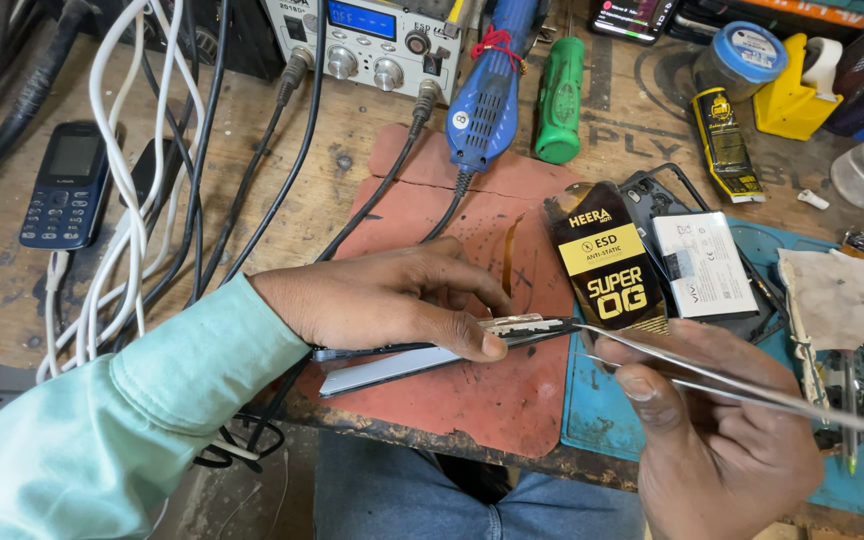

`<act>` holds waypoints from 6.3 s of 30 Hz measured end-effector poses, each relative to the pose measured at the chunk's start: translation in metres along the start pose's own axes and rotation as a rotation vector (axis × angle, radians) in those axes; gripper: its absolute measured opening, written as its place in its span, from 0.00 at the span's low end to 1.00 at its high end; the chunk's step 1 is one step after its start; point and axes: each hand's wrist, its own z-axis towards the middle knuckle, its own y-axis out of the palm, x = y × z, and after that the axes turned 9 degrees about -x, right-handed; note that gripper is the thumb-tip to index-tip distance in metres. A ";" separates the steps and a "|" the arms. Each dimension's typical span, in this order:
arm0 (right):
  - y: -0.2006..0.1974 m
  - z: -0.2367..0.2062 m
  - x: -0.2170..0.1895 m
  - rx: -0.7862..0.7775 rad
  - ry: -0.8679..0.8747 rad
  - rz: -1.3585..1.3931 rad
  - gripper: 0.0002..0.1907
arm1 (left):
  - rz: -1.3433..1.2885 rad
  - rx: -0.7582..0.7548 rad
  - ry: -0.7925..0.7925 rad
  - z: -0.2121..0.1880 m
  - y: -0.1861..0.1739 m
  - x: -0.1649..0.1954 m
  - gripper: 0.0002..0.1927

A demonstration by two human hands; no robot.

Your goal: The person uses a metal prying tool to separate the smartphone screen from the chassis, then detaches the display assembly by disconnecting the ribbon cable. The phone is held in the left hand while the right hand manipulates the tool and components.

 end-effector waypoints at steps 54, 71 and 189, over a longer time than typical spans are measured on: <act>0.023 0.039 0.006 -0.215 -0.048 -0.025 0.14 | -0.157 0.477 0.050 -0.084 0.024 -0.020 0.22; 0.022 0.025 -0.006 0.070 0.426 0.431 0.15 | -1.284 0.901 1.303 0.022 0.092 0.022 0.49; 0.007 0.058 -0.054 -0.699 -0.099 -0.492 0.55 | -1.261 1.058 0.995 0.036 0.102 0.036 0.45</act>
